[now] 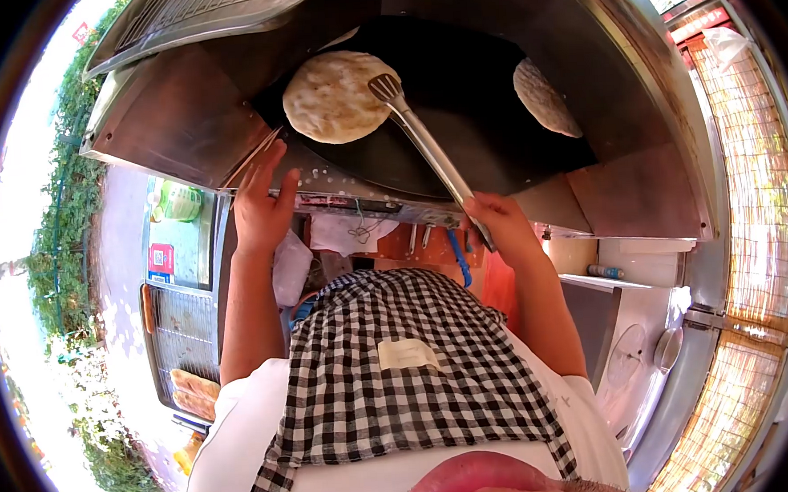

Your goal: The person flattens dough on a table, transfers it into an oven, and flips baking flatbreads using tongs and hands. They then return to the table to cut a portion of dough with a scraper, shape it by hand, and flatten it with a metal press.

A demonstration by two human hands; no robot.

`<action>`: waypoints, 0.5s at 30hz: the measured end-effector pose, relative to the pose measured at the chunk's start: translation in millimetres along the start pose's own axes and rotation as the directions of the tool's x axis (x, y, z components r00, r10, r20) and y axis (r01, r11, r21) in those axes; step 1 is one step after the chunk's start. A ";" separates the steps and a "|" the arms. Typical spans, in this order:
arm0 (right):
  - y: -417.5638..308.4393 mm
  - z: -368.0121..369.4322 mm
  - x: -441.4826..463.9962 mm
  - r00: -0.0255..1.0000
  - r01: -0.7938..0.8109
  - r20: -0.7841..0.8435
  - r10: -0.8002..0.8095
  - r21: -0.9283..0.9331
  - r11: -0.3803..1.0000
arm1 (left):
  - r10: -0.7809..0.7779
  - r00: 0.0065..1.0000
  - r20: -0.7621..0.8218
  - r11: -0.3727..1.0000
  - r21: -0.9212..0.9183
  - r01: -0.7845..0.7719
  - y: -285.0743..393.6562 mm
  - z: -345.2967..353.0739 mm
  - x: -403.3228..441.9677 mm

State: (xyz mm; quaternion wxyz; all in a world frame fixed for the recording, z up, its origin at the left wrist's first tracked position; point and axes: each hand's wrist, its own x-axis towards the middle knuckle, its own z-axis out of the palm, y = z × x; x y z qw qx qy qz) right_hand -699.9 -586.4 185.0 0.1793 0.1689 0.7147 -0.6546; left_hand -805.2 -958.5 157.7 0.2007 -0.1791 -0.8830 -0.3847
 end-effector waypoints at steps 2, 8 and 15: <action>-10.0 15.8 11.2 0.998 -0.020 -0.059 0.023 0.043 0.999 | 0.017 1.000 0.013 1.000 -0.019 -0.017 -6.2 2.3 3.2; -26.3 34.4 24.8 0.995 -0.008 -0.094 0.010 0.027 1.000 | 0.041 0.999 0.032 0.997 -0.067 -0.039 -11.6 9.7 16.0; -11.9 32.8 -2.4 0.986 0.026 -0.165 -0.018 0.044 0.999 | 0.097 0.995 0.024 0.991 -0.097 -0.094 -9.1 24.2 31.1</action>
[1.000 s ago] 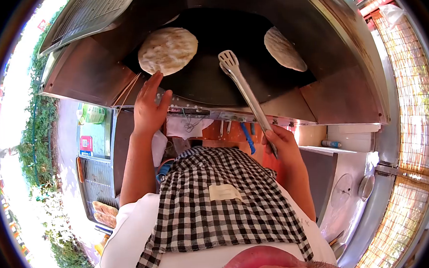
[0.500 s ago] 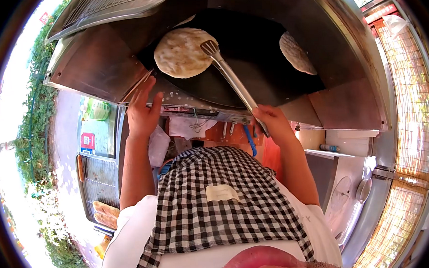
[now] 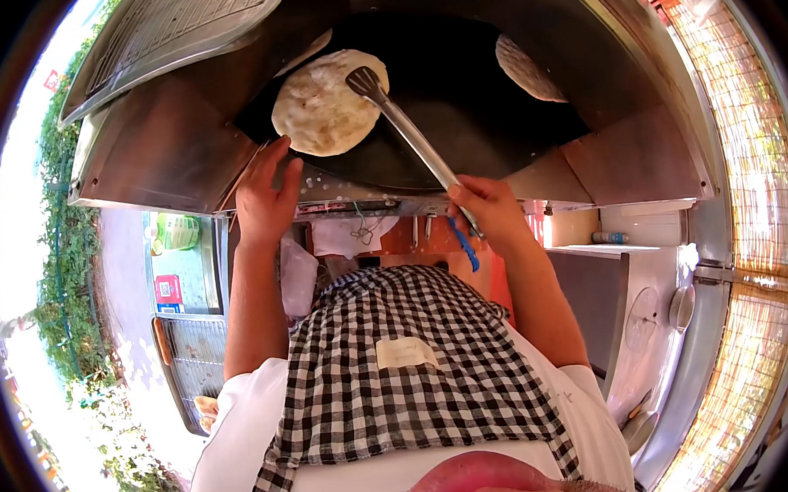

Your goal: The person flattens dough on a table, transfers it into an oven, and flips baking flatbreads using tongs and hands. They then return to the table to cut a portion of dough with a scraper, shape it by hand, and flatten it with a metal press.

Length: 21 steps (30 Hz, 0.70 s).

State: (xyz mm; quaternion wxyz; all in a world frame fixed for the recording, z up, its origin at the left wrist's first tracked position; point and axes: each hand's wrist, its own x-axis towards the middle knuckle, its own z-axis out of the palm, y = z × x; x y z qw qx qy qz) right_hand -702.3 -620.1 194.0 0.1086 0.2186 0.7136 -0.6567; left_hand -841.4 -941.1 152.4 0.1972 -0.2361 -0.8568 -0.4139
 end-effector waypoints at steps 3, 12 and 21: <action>14.3 -2.4 -12.5 1.000 -0.028 -0.010 0.029 0.078 0.997 | 0.010 0.999 0.038 1.000 -0.003 -0.010 3.1 6.1 9.6; 27.9 -23.4 -30.8 0.992 -0.076 0.108 0.071 0.042 0.996 | 0.012 0.999 0.045 1.000 -0.006 -0.011 -9.5 21.1 15.3; -6.0 15.4 34.3 0.991 -0.051 0.128 0.048 0.022 0.998 | -0.009 1.000 0.014 1.000 0.013 0.009 0.3 13.1 2.1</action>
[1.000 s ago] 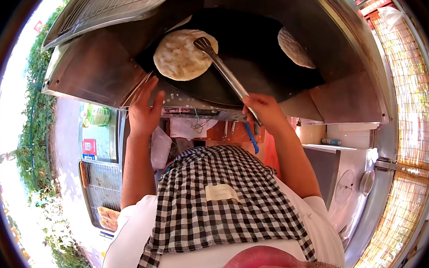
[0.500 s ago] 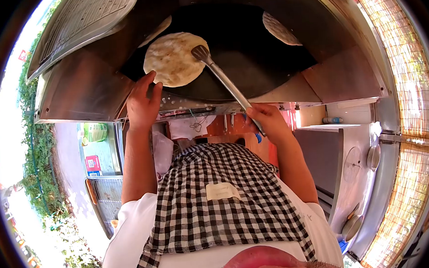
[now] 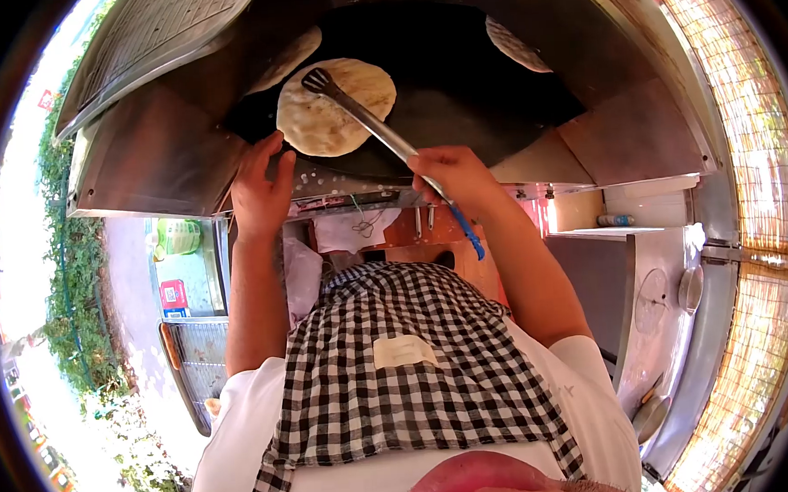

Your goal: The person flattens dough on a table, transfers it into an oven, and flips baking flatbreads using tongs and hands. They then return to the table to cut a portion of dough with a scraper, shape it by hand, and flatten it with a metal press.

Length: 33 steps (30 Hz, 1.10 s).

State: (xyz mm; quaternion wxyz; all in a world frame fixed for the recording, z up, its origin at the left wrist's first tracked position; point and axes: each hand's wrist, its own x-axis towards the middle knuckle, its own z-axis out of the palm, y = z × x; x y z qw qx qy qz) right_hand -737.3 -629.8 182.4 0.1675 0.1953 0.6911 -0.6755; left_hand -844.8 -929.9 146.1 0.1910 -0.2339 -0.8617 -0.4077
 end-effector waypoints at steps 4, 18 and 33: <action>-4.4 5.1 -12.4 0.999 0.017 -0.033 -0.015 0.062 0.998 | -0.050 0.997 -0.054 0.999 0.012 0.050 5.2 -12.7 -12.9; 61.2 -28.7 -59.9 0.937 0.102 -0.342 0.073 0.467 0.878 | -0.073 0.997 0.027 0.992 -0.096 0.076 10.9 16.6 -0.5; 73.0 -59.4 -48.4 0.784 0.374 -0.614 0.096 0.589 0.716 | 0.042 0.977 0.207 0.964 -0.265 0.014 59.0 50.4 24.6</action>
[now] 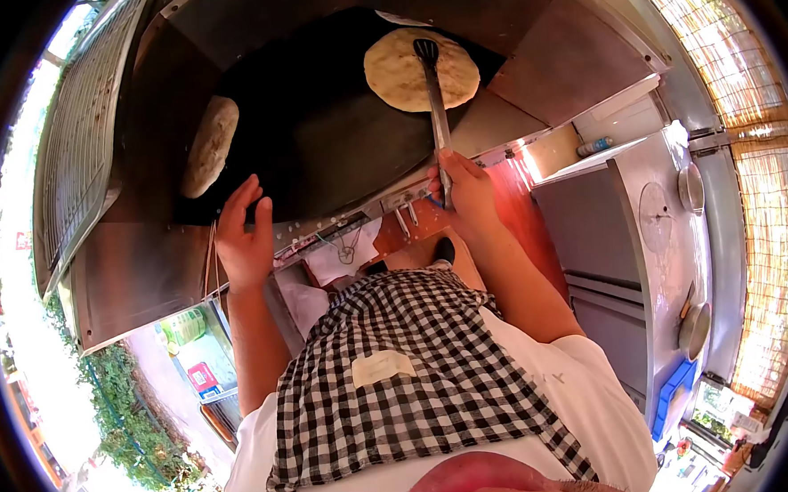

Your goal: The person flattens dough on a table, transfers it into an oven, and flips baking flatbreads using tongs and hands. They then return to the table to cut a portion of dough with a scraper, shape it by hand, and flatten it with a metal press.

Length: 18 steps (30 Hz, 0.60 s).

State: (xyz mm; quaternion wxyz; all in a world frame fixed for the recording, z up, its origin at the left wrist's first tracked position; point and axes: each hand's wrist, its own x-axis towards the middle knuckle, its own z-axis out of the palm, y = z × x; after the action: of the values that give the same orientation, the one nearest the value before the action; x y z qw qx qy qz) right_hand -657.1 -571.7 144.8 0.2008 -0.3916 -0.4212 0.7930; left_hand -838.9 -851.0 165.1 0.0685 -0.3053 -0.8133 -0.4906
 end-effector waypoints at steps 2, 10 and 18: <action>4.3 -0.7 5.2 1.000 0.009 0.005 -0.009 -0.016 1.000 | -0.002 1.000 0.005 1.000 -0.007 0.002 1.1 -2.1 -1.5; 4.3 -31.9 -9.5 0.999 -0.023 0.036 0.025 -0.066 0.998 | -0.017 1.000 -0.006 0.998 0.060 0.017 4.4 -3.5 -14.4; -4.2 -24.2 -2.4 1.000 -0.019 0.010 0.019 -0.020 1.000 | 0.024 1.000 0.006 1.000 0.013 -0.024 8.6 5.4 -11.0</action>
State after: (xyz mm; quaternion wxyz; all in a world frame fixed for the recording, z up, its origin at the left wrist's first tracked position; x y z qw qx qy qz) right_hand -636.5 -558.6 141.2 0.1871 -0.3934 -0.4264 0.7927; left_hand -824.1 -848.3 164.3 0.0740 -0.3163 -0.8128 -0.4835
